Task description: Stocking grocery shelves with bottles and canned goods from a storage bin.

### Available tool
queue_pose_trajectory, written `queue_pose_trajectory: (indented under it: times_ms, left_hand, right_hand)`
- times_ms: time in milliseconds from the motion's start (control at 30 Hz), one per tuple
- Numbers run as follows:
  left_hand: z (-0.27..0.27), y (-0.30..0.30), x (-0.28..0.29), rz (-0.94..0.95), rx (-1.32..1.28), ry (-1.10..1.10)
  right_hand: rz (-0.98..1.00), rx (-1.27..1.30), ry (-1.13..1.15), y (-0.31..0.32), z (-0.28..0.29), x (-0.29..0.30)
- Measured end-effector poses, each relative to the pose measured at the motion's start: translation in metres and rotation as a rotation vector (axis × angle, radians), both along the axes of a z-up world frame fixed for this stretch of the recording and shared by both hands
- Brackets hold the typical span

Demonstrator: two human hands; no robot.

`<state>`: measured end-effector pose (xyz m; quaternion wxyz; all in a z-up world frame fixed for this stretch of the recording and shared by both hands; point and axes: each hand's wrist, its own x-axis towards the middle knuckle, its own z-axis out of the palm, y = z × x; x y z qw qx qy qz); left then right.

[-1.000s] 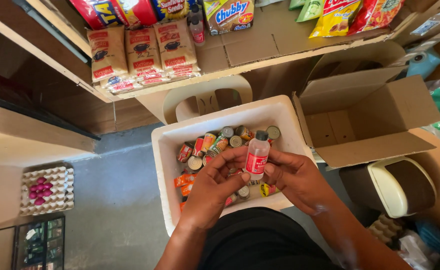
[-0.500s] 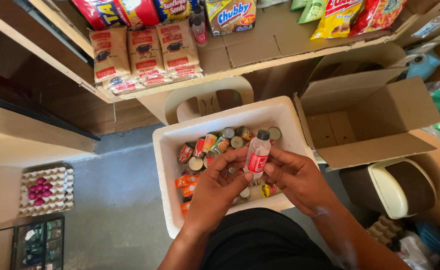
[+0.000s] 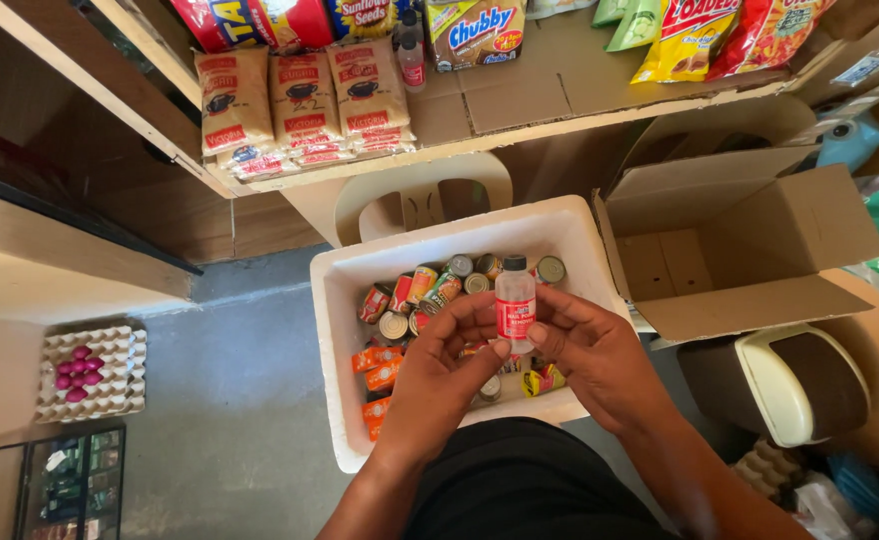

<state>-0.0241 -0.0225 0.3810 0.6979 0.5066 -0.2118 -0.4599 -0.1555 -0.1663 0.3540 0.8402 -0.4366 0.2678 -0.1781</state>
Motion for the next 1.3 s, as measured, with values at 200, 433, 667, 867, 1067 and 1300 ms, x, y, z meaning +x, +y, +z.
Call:
queue_pose_trajectory:
  times_ms: [200,433,667,867,1067,1300]
  left_hand:
    - [-0.008,-0.003,-0.001,-0.007,-0.003,0.019]
    - [-0.011,-0.006,-0.004,-0.017,-0.027,0.055]
    - [-0.010,-0.006,-0.004,0.000,-0.002,0.031]
    - [-0.012,-0.004,-0.003,-0.001,0.010,0.068]
    - [-0.016,0.000,-0.001,0.002,-0.028,0.059]
    - [-0.008,-0.001,0.001,-0.001,-0.020,0.008]
  right_hand:
    - [-0.013,-0.036,0.017,0.001,-0.002,-0.004]
    - [-0.044,-0.060,0.026,0.002,-0.002,-0.006]
    - [-0.072,-0.108,0.060,0.003,-0.011,-0.009]
    - [-0.091,-0.124,0.115,0.002,-0.016,-0.010]
    - [-0.073,-0.125,0.085,0.003,-0.016,-0.007]
    - [-0.044,-0.050,0.083,0.005,-0.005,-0.006]
